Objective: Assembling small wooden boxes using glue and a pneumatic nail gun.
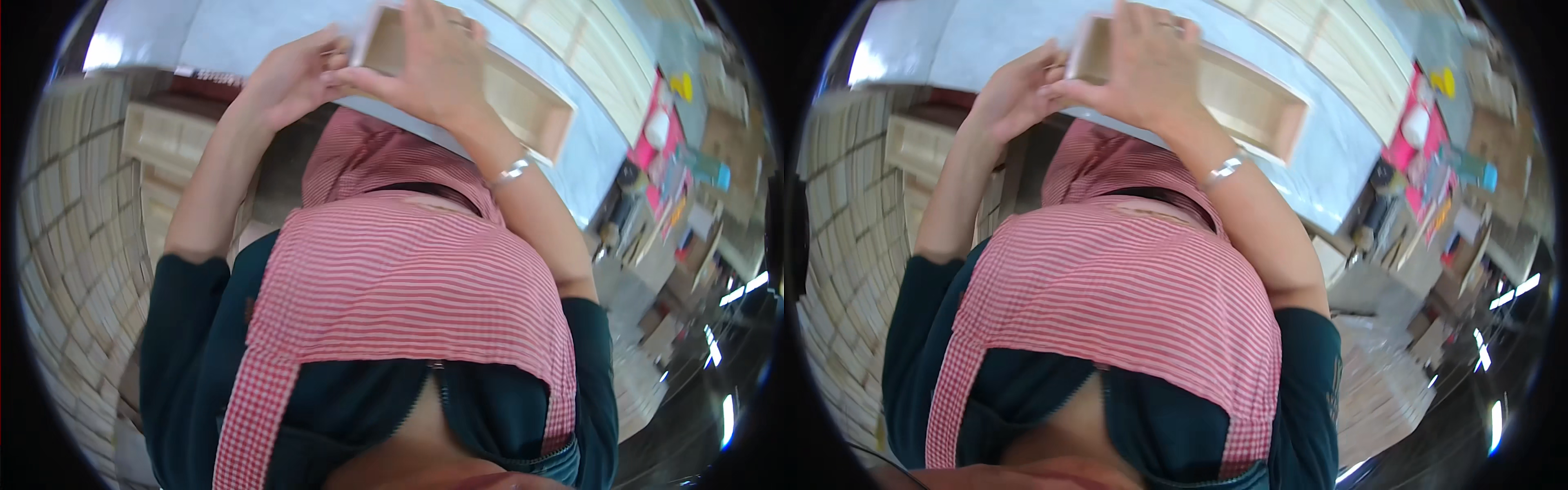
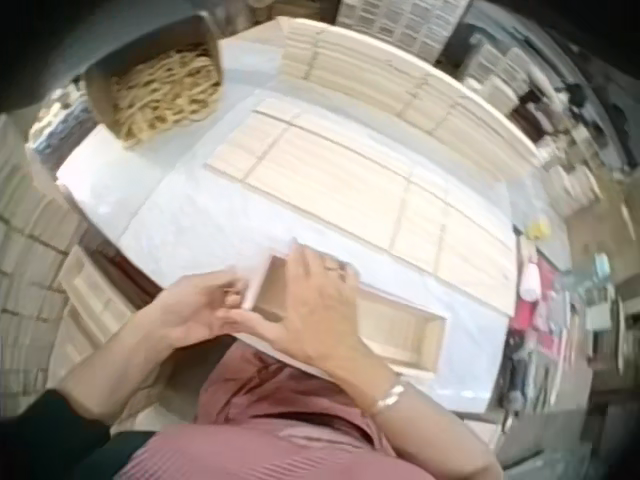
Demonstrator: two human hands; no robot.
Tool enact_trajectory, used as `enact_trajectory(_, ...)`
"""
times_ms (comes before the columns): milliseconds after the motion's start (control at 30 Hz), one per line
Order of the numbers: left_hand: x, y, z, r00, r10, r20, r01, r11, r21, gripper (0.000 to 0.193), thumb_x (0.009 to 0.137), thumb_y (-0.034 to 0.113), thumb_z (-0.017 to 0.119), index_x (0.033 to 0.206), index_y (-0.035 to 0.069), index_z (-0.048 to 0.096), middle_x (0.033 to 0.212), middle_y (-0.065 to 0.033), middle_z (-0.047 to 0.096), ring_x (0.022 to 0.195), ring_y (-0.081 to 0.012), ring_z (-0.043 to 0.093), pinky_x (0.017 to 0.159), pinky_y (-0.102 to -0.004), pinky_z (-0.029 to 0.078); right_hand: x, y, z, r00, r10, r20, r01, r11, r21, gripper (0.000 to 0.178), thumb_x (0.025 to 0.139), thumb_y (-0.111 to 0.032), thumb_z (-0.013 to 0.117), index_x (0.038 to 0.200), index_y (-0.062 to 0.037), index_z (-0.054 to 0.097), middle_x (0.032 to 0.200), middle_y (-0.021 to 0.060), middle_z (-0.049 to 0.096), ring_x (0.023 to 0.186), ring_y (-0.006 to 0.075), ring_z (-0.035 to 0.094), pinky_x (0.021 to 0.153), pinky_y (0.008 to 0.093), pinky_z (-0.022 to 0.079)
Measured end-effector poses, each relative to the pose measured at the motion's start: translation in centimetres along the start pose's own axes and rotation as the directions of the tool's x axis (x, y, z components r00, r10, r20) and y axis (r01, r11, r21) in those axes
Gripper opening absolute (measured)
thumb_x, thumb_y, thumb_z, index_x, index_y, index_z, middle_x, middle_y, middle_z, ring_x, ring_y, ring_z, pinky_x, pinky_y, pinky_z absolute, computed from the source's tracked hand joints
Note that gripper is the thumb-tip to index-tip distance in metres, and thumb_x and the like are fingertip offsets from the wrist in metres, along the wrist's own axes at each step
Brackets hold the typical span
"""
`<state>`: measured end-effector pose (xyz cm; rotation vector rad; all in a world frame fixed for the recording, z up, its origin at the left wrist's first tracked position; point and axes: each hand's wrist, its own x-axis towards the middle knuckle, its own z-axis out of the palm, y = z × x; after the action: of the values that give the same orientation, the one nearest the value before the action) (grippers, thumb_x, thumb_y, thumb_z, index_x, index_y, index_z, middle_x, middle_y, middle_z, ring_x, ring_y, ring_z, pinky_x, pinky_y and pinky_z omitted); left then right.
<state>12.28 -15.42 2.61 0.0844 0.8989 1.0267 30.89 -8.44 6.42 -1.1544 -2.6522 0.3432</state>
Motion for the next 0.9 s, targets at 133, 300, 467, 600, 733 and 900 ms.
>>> enact_trajectory(133,-0.1,0.5,-1.1,0.977,0.006,0.213,0.003,0.999,-0.041,0.025,0.103,0.028,0.055,0.103,0.004,0.061,0.083,-0.0044,0.060,0.071,-0.0132,0.058,0.078,-0.0280,0.051,-0.6,0.1,0.1,0.996,0.036,-0.079,-0.027,0.992,0.120,0.095,0.087,-0.070,0.058,0.132,0.0133,0.049,0.118,0.0237,0.058,0.100,0.0344,0.057,0.096,0.0476,0.042)
enact_trajectory(300,-0.8,1.1,0.4,0.993,0.100,0.061,-0.107,0.985,0.133,0.029,0.102,0.029,0.058,0.109,0.001,0.062,0.086,-0.0064,0.063,0.076,-0.0146,0.063,0.076,-0.0255,0.051,-1.0,1.3,2.3,0.988,0.063,-0.138,-0.064,0.998,-0.001,0.095,0.072,-0.081,0.062,0.119,0.0014,0.059,0.103,0.0148,0.065,0.095,0.0304,0.058,0.093,0.0480,0.033)
enact_trajectory(467,0.6,1.4,-1.7,0.999,0.046,0.014,-0.046,0.999,-0.007,0.034,0.100,0.031,0.059,0.115,-0.001,0.062,0.091,-0.0081,0.065,0.075,-0.0153,0.063,0.074,-0.0272,0.051,-1.2,1.6,3.4,0.963,0.037,-0.267,-0.040,0.999,-0.007,0.088,0.076,-0.078,0.059,0.114,0.0014,0.063,0.102,0.0147,0.066,0.093,0.0295,0.059,0.091,0.0479,0.033)
enact_trajectory(600,0.0,-0.1,-0.4,0.989,0.147,0.020,-0.149,0.979,0.142,0.037,0.099,0.032,0.060,0.118,0.000,0.062,0.096,-0.0093,0.065,0.086,-0.0159,0.062,0.080,-0.0299,0.049,-1.3,2.0,3.6,0.968,0.019,-0.251,-0.002,0.998,0.068,0.079,0.083,-0.071,0.056,0.109,0.0022,0.066,0.103,0.0161,0.067,0.090,0.0304,0.060,0.092,0.0482,0.033)
enact_trajectory(733,-0.2,-1.1,1.0,0.949,0.298,-0.103,-0.262,0.928,0.264,0.039,0.098,0.033,0.061,0.118,-0.001,0.062,0.105,-0.0109,0.063,0.097,-0.0175,0.060,0.086,-0.0329,0.046,-2.6,2.7,2.0,0.919,0.127,-0.374,-0.030,0.966,0.256,0.067,0.085,-0.060,0.059,0.108,0.0019,0.067,0.099,0.0168,0.068,0.086,0.0299,0.062,0.086,0.0455,0.040)
enact_trajectory(900,-0.8,-3.5,5.4,0.810,0.567,-0.151,-0.410,0.731,0.545,0.044,0.096,0.036,0.064,0.119,-0.002,0.062,0.114,-0.0122,0.060,0.106,-0.0203,0.055,0.094,-0.0360,0.042,-5.0,5.2,-0.9,0.819,0.316,-0.479,-0.015,0.847,0.532,0.048,0.088,-0.043,0.062,0.105,0.0013,0.069,0.091,0.0180,0.070,0.079,0.0290,0.066,0.075,0.0411,0.052)
